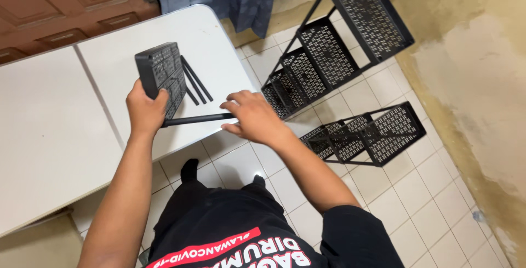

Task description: The person assembles a black perforated metal shelving unit by inserting vertical poles into the corner holes of the shelves. They handle multiple shelves and poles, aligning and securing them to build the frame.

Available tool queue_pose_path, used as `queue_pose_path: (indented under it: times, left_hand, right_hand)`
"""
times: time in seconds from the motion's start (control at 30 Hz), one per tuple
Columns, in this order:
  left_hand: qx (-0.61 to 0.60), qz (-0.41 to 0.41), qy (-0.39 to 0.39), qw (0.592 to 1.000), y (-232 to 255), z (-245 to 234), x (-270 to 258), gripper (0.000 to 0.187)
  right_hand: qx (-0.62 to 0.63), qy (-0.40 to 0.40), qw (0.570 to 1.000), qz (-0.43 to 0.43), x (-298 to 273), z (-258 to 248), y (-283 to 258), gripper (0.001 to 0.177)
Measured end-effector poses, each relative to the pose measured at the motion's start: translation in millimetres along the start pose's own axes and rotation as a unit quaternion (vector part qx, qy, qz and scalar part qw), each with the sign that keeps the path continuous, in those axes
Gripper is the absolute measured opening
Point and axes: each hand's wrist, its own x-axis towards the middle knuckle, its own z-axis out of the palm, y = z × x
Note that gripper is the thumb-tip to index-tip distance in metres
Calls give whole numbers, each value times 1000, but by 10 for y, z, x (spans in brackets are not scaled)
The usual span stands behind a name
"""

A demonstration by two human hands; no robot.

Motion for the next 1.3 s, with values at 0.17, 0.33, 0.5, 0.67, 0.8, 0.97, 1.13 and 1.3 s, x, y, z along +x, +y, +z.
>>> queue_pose_path:
  times: [0.17,0.33,0.5,0.67,0.8,0.97,1.13,1.3]
  left_hand:
    - [-23,13,-50,998,325,379,42,24]
    - [-156,-3,-159,975,326,690,149,24]
    - [-190,-113,-276,935,146,894,308,43]
    - [-291,-75,-395,868,0,1105,266,63]
    - [-207,-14,-443,872,42,1172,130,69]
    - [83,79,-399,910,261,1269,-9,66]
    - [115,111,-363,918,364,1409,-52,36]
    - [137,113,-386,905,385,1494,-78,18]
  right_hand:
    - [-35,-22,997,66,-136,33,29,41]
    - [-49,-114,979,163,-337,38,274,38]
    - [-14,-18,978,205,-621,-43,491,40]
    - [96,-3,934,343,-932,-153,625,42]
    - [260,47,901,345,-1158,-186,699,43]
    - [333,77,874,346,-1360,-219,772,44]
    - [331,109,861,371,-1471,-282,731,45]
    - [332,106,842,411,-1576,-302,718,44]
